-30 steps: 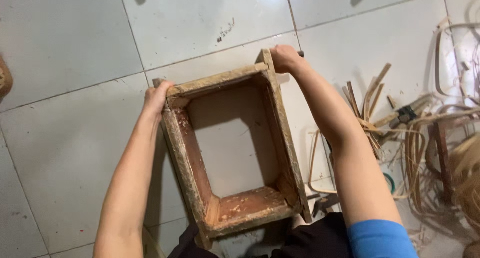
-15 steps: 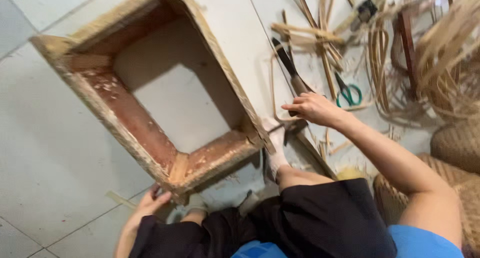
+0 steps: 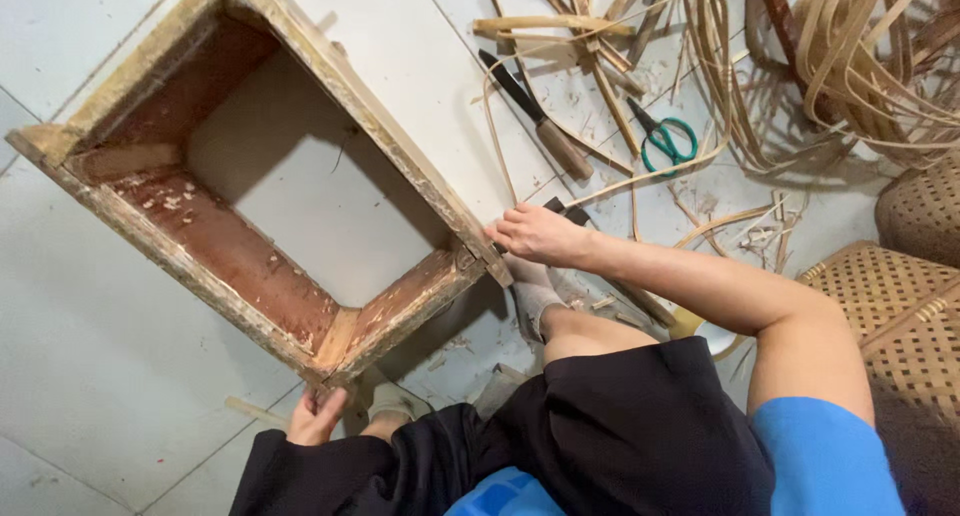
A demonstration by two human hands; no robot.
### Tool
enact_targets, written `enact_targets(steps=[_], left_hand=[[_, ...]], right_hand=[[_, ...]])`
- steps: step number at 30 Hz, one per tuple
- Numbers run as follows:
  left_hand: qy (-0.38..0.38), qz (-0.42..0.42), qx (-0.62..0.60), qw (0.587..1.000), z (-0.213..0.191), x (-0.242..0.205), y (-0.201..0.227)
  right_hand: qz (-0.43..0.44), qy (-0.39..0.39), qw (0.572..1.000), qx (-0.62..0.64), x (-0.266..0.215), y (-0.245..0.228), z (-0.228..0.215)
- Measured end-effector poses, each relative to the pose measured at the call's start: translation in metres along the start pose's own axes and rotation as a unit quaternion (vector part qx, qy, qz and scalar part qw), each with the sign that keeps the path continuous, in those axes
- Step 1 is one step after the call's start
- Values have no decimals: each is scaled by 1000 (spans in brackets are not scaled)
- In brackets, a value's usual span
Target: The person assembles a wooden frame by inserting dowels into corner holes and then fits a flexible rattan strip around the frame's perimeter. The person adjusts the rattan strip to ensure it sits flush against the frame edges.
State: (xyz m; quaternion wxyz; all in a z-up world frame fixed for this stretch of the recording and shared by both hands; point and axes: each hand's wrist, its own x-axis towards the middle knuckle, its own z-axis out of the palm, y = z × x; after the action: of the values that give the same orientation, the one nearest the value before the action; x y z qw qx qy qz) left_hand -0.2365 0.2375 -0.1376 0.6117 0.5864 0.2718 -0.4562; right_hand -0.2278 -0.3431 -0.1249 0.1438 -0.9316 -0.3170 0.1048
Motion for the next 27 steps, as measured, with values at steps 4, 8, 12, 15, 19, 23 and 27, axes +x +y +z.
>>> enact_targets(steps=[4,8,12,15,19,23,27], left_hand=[[-15,46,-24,999,10,-9,4],[24,21,-55,998,11,1,2],[27,-18,-39,999,16,10,-4],[33,96,45,994,21,22,33],[171,267,405,857,7,38,153],[219,372,443,786,-6,44,278],[250,391,622,631,46,93,380]], right_hand=[[89,-49,994,46,9,-12,30],[135,-162,967,140,26,9,52],[49,-295,923,243,44,23,69],[74,-209,960,168,35,33,71],[202,-48,963,171,-24,42,55],[216,24,969,121,-59,33,14],[223,80,962,133,-27,13,-63]])
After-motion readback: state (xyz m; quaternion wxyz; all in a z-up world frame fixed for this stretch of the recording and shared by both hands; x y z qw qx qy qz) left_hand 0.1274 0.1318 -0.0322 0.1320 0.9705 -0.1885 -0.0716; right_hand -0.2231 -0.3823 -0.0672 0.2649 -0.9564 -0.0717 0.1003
